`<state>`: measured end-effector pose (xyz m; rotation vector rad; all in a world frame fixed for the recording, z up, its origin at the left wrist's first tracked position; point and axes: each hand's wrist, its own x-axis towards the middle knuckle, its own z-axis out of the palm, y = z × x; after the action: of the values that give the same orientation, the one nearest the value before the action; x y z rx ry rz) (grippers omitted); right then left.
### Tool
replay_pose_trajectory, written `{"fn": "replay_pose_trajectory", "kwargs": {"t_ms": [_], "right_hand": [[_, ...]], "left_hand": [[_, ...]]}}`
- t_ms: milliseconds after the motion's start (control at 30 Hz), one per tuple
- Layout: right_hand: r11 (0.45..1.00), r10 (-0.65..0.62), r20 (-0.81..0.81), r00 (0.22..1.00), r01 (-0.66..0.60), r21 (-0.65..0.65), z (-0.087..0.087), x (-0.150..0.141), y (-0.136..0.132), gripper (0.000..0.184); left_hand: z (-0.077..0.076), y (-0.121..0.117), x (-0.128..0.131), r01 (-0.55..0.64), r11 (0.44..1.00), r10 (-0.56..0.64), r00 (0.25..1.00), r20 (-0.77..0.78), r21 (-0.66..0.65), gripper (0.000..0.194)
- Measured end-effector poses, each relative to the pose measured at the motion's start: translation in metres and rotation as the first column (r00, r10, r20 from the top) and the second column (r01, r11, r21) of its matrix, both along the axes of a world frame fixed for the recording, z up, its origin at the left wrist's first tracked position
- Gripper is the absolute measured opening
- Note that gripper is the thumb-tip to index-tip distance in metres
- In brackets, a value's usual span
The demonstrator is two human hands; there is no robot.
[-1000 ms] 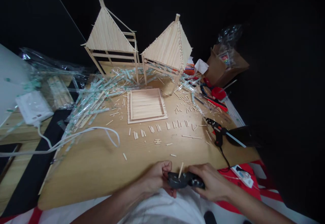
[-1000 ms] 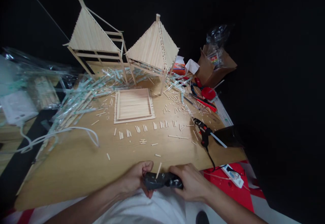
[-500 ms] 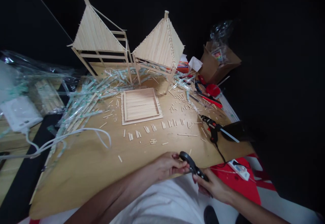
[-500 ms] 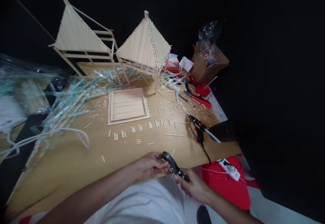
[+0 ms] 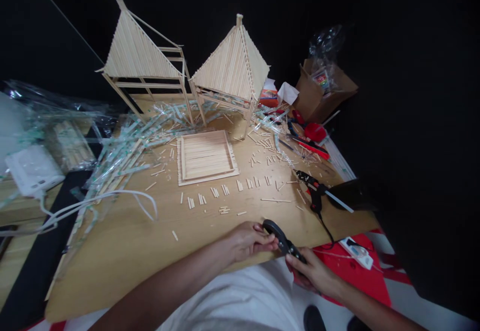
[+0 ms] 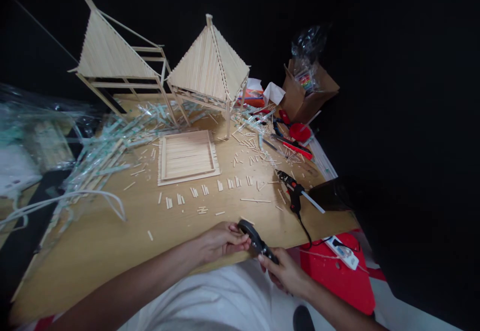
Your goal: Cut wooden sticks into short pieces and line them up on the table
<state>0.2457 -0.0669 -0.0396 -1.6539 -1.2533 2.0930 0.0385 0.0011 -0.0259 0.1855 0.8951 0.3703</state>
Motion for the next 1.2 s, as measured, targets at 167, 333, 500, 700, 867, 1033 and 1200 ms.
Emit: {"fn": "replay_pose_trajectory", "kwargs": {"t_ms": [167, 333, 500, 700, 867, 1033, 1200], "right_hand": [[0.995, -0.078, -0.016, 0.997, 0.079, 0.061, 0.001, -0.002, 0.007, 0.046], [0.977, -0.203, -0.064, 0.977, 0.206, 0.054, 0.007, -0.011, 0.019, 0.046], [0.990, -0.119, -0.081, 0.990, 0.124, 0.061, 0.010, -0.025, 0.030, 0.044], [0.994, -0.041, -0.069, 0.997, 0.048, 0.099, 0.020, -0.035, 0.039, 0.044], [0.991, -0.055, -0.057, 0.997, 0.062, 0.120, 0.017, -0.033, 0.038, 0.042], [0.989, -0.073, -0.076, 0.994, 0.082, 0.122, 0.011, -0.035, 0.034, 0.040], [0.986, -0.057, -0.032, 0.998, 0.062, 0.152, 0.014, -0.037, 0.037, 0.039]], "left_hand": [[0.011, -0.005, -0.016, -0.031, 0.987, 0.043, 0.997, -0.071, 0.158, 0.045], [0.014, -0.016, -0.077, 0.149, 0.723, 0.314, 0.799, -0.513, 0.675, 0.025], [-0.001, -0.025, -0.123, 0.752, 0.240, 0.557, 0.412, -0.721, 0.614, 0.023], [-0.016, -0.030, -0.125, 0.911, -0.038, 0.669, 0.329, -0.666, 0.411, 0.041], [-0.021, -0.032, -0.123, 0.912, -0.004, 0.651, 0.315, -0.691, 0.411, 0.039], [-0.020, -0.030, -0.117, 0.842, 0.105, 0.606, 0.367, -0.706, 0.529, 0.032], [-0.021, -0.031, -0.118, 0.847, 0.121, 0.622, 0.342, -0.704, 0.518, 0.032]]}}
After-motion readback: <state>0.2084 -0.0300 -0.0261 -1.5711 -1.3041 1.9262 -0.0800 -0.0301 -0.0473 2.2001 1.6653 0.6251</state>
